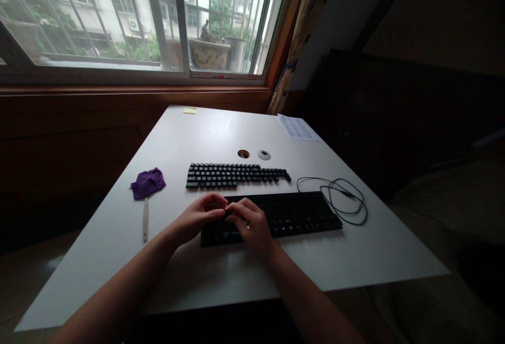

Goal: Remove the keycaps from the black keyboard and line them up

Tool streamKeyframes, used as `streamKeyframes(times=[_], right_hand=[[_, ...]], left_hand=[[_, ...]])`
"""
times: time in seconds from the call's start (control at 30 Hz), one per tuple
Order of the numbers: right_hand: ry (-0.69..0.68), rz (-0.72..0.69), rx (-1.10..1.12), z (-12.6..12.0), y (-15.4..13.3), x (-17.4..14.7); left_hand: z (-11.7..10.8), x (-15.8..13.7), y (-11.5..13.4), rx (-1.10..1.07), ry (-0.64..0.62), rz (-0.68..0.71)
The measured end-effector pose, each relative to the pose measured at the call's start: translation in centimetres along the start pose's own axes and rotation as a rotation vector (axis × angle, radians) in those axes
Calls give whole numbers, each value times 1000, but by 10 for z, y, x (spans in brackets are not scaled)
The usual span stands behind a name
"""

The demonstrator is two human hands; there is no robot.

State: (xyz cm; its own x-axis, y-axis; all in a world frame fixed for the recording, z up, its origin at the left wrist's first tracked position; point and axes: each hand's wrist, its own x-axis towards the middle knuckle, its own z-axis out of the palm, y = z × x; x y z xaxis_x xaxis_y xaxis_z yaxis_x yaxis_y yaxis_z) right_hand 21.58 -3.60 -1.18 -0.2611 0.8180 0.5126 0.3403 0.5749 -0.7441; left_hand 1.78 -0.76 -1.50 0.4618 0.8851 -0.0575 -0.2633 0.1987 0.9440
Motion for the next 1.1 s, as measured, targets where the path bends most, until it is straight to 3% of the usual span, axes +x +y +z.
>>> streamKeyframes(times=[0.33,0.6,0.73,0.9,1.1], right_hand=[[-1,-20,-40,-2,-1,1],[60,0,-151,-20,2,9],[56,41,-269,-39,13,21],[-38,119,-459,-55,38,39],[-170,238,-615,-49,58,58]], left_hand=[[2,-2,6,111,6,38],[-7,0,13,478,132,356],[-12,1,11,658,142,439],[-17,3,9,738,150,491],[-22,4,10,771,149,499]])
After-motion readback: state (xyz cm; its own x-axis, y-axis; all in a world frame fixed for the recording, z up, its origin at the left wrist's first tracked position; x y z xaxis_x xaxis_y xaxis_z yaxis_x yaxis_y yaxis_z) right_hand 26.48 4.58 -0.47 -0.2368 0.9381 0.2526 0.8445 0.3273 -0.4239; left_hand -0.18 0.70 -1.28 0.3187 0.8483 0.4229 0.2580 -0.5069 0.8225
